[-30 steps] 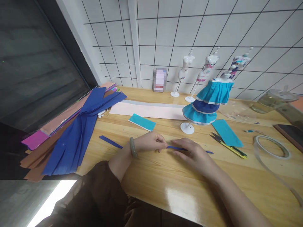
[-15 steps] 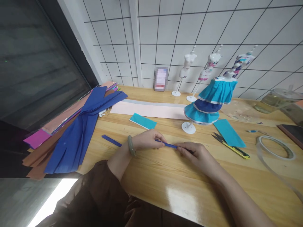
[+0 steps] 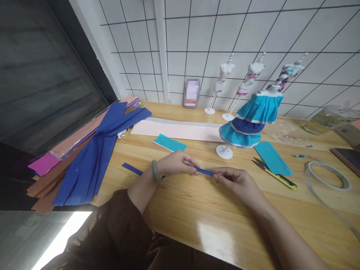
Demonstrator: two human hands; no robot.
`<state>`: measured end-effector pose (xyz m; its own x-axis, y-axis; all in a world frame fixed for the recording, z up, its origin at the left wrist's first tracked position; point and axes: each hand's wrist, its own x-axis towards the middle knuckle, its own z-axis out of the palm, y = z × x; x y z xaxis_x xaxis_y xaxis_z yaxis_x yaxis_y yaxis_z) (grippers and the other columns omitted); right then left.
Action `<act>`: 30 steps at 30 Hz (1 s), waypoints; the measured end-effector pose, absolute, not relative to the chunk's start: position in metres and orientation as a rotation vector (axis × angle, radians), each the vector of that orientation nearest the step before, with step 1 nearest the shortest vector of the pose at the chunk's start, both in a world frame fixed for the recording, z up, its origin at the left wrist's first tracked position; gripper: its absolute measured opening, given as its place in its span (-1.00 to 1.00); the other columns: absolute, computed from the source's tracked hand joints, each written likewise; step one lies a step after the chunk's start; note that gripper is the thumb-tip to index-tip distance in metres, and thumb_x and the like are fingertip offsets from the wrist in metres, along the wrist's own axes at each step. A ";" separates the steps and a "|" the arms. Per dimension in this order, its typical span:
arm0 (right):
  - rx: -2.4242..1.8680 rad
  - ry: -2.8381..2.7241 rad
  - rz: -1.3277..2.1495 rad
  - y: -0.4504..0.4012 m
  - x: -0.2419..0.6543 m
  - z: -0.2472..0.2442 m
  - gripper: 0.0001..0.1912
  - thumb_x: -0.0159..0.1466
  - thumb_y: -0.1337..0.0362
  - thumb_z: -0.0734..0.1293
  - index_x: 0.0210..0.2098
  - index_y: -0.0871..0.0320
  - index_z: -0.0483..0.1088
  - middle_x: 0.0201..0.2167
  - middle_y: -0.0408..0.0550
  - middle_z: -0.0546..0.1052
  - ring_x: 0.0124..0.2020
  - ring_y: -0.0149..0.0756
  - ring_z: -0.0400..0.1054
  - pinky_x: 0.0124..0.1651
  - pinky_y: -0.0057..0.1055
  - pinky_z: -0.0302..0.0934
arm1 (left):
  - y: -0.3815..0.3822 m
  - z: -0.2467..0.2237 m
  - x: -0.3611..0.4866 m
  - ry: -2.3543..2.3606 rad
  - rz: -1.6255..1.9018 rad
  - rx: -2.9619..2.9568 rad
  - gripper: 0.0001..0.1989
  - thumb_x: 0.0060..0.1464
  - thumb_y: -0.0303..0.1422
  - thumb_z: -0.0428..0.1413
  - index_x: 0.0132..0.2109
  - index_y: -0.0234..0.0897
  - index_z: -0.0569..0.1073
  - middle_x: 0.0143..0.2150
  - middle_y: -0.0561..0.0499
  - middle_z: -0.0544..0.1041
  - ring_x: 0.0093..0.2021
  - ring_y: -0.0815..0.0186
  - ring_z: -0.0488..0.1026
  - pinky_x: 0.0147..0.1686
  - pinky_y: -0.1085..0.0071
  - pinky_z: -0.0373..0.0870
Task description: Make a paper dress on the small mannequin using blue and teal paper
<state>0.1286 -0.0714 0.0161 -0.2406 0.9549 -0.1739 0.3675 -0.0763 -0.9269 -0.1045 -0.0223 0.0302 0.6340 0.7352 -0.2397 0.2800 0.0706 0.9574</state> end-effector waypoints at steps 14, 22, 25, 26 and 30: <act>-1.317 -1.511 1.398 -0.070 0.128 0.021 -0.68 0.04 0.05 0.42 -0.37 0.19 0.45 -0.51 -0.06 0.53 -0.47 -0.35 0.40 -0.38 -0.44 0.25 | -0.023 0.033 -0.103 0.852 0.469 1.313 -0.72 -0.12 -0.33 0.24 -0.22 -0.40 0.53 -0.33 -0.09 0.59 -0.43 0.46 0.42 -0.39 0.53 0.29; -1.289 -1.528 1.419 -0.072 0.131 0.023 -0.72 0.08 0.08 0.41 -0.37 0.19 0.47 -0.52 -0.05 0.54 -0.47 -0.35 0.41 -0.37 -0.43 0.27 | -0.022 0.031 -0.107 0.826 0.465 1.288 -0.71 -0.09 -0.31 0.21 -0.20 -0.40 0.51 -0.31 -0.10 0.58 -0.71 0.64 -0.04 -0.70 0.53 -0.16; -1.278 -1.504 1.427 -0.071 0.132 0.020 -0.68 0.05 0.07 0.42 -0.33 0.19 0.50 -0.51 -0.03 0.55 -0.48 -0.32 0.42 -0.37 -0.40 0.29 | -0.022 0.033 -0.107 0.837 0.465 1.300 -0.72 -0.10 -0.32 0.20 -0.22 -0.40 0.52 -0.31 -0.11 0.58 -0.70 0.64 -0.03 -0.69 0.53 -0.14; -1.277 -1.498 1.427 -0.071 0.132 0.019 -0.67 0.04 0.06 0.43 -0.33 0.19 0.50 -0.51 -0.03 0.56 -0.49 -0.32 0.42 -0.38 -0.40 0.30 | -0.022 0.034 -0.107 0.842 0.467 1.306 -0.72 -0.10 -0.32 0.20 -0.22 -0.41 0.52 -0.31 -0.11 0.58 -0.70 0.64 -0.03 -0.69 0.53 -0.15; -1.296 -1.499 1.422 -0.070 0.133 0.016 -0.67 0.02 0.06 0.44 -0.34 0.18 0.54 -0.55 -0.05 0.56 -0.51 -0.33 0.42 -0.39 -0.41 0.30 | -0.023 0.037 -0.107 0.857 0.458 1.321 -0.70 -0.11 -0.29 0.21 -0.22 -0.41 0.53 -0.29 -0.12 0.59 -0.69 0.62 -0.05 -0.69 0.51 -0.18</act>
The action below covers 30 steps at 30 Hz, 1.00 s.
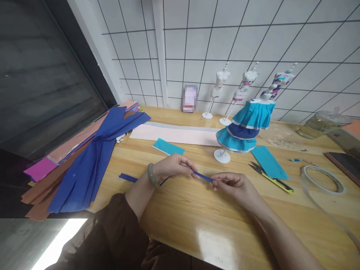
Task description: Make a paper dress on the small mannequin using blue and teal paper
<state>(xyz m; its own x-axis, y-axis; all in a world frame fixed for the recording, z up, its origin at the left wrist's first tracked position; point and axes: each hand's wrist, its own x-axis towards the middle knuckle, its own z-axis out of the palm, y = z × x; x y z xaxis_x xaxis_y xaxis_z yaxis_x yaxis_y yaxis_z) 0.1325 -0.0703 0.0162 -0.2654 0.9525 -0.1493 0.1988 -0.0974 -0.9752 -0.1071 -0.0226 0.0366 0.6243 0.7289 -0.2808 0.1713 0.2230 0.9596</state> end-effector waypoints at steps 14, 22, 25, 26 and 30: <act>-1.315 -1.624 1.332 -0.070 0.132 0.020 -0.69 0.06 0.05 0.38 -0.40 0.18 0.54 -0.56 -0.05 0.56 -0.52 -0.32 0.41 -0.42 -0.39 0.27 | -0.023 0.036 -0.107 0.851 0.471 1.319 -0.70 -0.17 -0.27 0.25 -0.27 -0.39 0.56 -0.31 -0.12 0.59 -0.68 0.61 0.00 -0.66 0.53 -0.13; -1.312 -1.606 1.369 -0.071 0.132 0.020 -0.73 0.05 0.08 0.39 -0.43 0.18 0.53 -0.56 -0.06 0.56 -0.54 -0.35 0.39 -0.43 -0.42 0.25 | -0.025 0.038 -0.107 0.820 0.477 1.327 -0.70 -0.19 -0.28 0.28 -0.27 -0.37 0.57 -0.27 -0.12 0.60 -0.43 0.43 0.43 -0.43 0.54 0.27; -1.307 -1.584 1.369 -0.072 0.131 0.020 -0.76 0.06 0.12 0.39 -0.42 0.18 0.54 -0.55 -0.07 0.56 -0.53 -0.37 0.38 -0.43 -0.45 0.24 | -0.025 0.037 -0.106 0.803 0.505 1.344 -0.73 -0.16 -0.26 0.27 -0.30 -0.36 0.57 -0.29 -0.10 0.60 -0.28 0.35 0.49 -0.20 0.47 0.35; -1.310 -1.585 1.367 -0.072 0.131 0.020 -0.76 0.06 0.12 0.39 -0.42 0.18 0.54 -0.55 -0.07 0.56 -0.52 -0.36 0.38 -0.43 -0.45 0.24 | -0.025 0.037 -0.106 0.815 0.515 1.361 -0.73 -0.14 -0.24 0.26 -0.32 -0.37 0.57 -0.30 -0.10 0.60 -0.28 0.35 0.49 -0.18 0.46 0.35; -1.327 -1.609 1.348 -0.071 0.130 0.022 -0.73 0.05 0.09 0.40 -0.42 0.18 0.55 -0.54 -0.05 0.57 -0.51 -0.33 0.40 -0.42 -0.43 0.25 | -0.023 0.033 -0.106 0.863 0.519 1.417 -0.72 -0.13 -0.22 0.25 -0.33 -0.38 0.56 -0.32 -0.10 0.60 -0.28 0.34 0.50 -0.19 0.45 0.37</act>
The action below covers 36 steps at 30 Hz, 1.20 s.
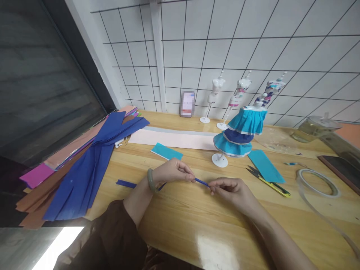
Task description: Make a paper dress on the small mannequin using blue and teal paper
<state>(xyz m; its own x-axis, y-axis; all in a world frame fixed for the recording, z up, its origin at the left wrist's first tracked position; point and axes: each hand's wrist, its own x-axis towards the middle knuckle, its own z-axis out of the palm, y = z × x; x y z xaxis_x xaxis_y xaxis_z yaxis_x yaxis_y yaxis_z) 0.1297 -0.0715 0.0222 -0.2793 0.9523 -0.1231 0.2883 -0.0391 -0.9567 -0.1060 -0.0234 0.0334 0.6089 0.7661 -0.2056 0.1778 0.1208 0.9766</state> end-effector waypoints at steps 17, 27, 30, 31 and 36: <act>-1.321 -1.553 1.320 -0.069 0.128 0.009 -0.63 0.02 -0.01 0.42 -0.38 0.19 0.48 -0.51 -0.03 0.57 -0.47 -0.27 0.44 -0.37 -0.35 0.32 | -0.024 0.029 -0.103 1.013 0.469 1.498 -0.65 -0.14 -0.27 0.25 -0.18 -0.38 0.51 -0.33 -0.07 0.57 -0.42 0.40 0.47 -0.38 0.51 0.35; -1.285 -1.657 1.418 -0.072 0.129 0.014 -0.50 0.05 0.06 0.42 -0.05 0.16 0.42 -0.14 0.06 0.56 -0.13 -0.10 0.45 -0.05 -0.15 0.32 | -0.023 0.032 -0.103 1.058 0.488 1.555 -0.65 -0.15 -0.25 0.24 -0.22 -0.42 0.53 -0.35 -0.10 0.56 -0.46 0.41 0.42 -0.45 0.51 0.32; -1.325 -1.687 1.428 -0.071 0.133 0.017 -0.50 0.09 0.01 0.38 -0.05 0.17 0.43 -0.19 0.05 0.57 -0.19 -0.14 0.46 -0.13 -0.21 0.33 | -0.022 0.033 -0.104 1.062 0.504 1.503 -0.66 -0.17 -0.27 0.25 -0.22 -0.42 0.53 -0.35 -0.10 0.56 -0.47 0.43 0.41 -0.46 0.52 0.31; -1.344 -1.708 1.427 -0.070 0.134 0.018 -0.50 0.12 -0.01 0.35 -0.06 0.18 0.44 -0.26 0.03 0.58 -0.26 -0.18 0.46 -0.20 -0.26 0.33 | -0.021 0.033 -0.105 1.064 0.513 1.491 -0.66 -0.17 -0.28 0.25 -0.23 -0.42 0.53 -0.35 -0.10 0.56 -0.46 0.43 0.41 -0.46 0.52 0.31; -1.453 -1.820 1.366 -0.063 0.144 0.020 -0.51 0.20 -0.11 0.21 -0.40 0.20 0.51 -0.58 -0.12 0.45 -0.63 -0.44 0.22 -0.53 -0.46 0.10 | -0.021 0.035 -0.107 1.066 0.534 1.462 -0.68 -0.18 -0.30 0.26 -0.25 -0.42 0.52 -0.37 -0.08 0.55 -0.46 0.45 0.40 -0.48 0.54 0.29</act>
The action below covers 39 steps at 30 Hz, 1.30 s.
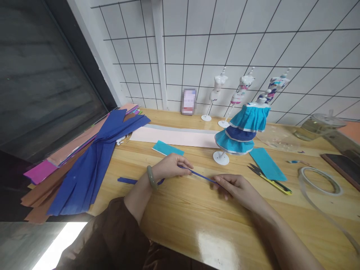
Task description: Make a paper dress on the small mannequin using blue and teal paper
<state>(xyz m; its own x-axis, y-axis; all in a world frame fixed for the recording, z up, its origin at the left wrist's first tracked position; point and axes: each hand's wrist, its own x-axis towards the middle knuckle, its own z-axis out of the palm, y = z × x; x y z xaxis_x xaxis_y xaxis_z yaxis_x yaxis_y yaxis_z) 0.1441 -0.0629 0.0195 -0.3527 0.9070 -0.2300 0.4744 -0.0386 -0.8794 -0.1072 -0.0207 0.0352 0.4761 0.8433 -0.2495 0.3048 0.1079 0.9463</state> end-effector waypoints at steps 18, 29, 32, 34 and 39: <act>-1.395 -1.801 1.524 -0.068 0.144 0.030 -0.52 0.11 -0.14 0.28 -0.43 0.18 0.54 -0.58 -0.13 0.44 -0.56 -0.40 0.20 -0.56 -0.49 0.13 | -0.016 0.034 -0.115 1.048 0.476 1.450 -0.71 -0.16 -0.32 0.26 -0.24 -0.40 0.53 -0.40 -0.05 0.55 -0.56 0.52 0.32 -0.54 0.57 0.25; -1.421 -1.950 1.391 -0.063 0.147 0.019 -0.53 0.18 -0.08 0.21 -0.45 0.18 0.50 -0.50 -0.10 0.47 -0.49 -0.36 0.24 -0.45 -0.46 0.14 | -0.016 0.031 -0.114 1.036 0.378 1.337 -0.64 -0.20 -0.30 0.28 -0.22 -0.41 0.53 -0.39 -0.09 0.56 -0.57 0.52 0.33 -0.54 0.55 0.26; -1.433 -1.965 1.415 -0.063 0.148 0.016 -0.53 0.20 -0.08 0.20 -0.45 0.19 0.49 -0.56 -0.13 0.41 -0.55 -0.41 0.18 -0.49 -0.46 0.09 | -0.017 0.029 -0.112 1.043 0.381 1.327 -0.66 -0.21 -0.33 0.29 -0.23 -0.42 0.52 -0.40 -0.08 0.56 -0.57 0.50 0.34 -0.53 0.54 0.29; -1.448 -1.974 1.449 -0.063 0.148 0.016 -0.51 0.21 -0.09 0.18 -0.47 0.21 0.47 -0.62 -0.16 0.34 -0.60 -0.45 0.12 -0.53 -0.47 0.04 | -0.017 0.029 -0.111 1.045 0.384 1.319 -0.67 -0.21 -0.35 0.28 -0.23 -0.41 0.52 -0.40 -0.07 0.56 -0.55 0.49 0.36 -0.51 0.54 0.30; -1.395 -1.926 1.524 -0.065 0.142 0.021 -0.52 0.20 -0.06 0.23 -0.18 0.23 0.47 -0.50 -0.11 0.38 -0.52 -0.41 0.23 -0.43 -0.42 0.15 | -0.020 0.030 -0.108 1.009 0.390 1.347 -0.71 -0.20 -0.35 0.28 -0.26 -0.38 0.53 -0.43 -0.04 0.55 -0.56 0.51 0.35 -0.51 0.54 0.29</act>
<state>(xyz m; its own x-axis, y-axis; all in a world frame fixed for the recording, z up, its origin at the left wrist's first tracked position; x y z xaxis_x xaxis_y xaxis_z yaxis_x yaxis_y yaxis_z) 0.1424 -0.0655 0.0209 -0.4745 0.8249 -0.3071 0.4883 -0.0436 -0.8716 -0.1077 -0.0199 0.0297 0.5468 0.7494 -0.3734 0.3035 0.2382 0.9226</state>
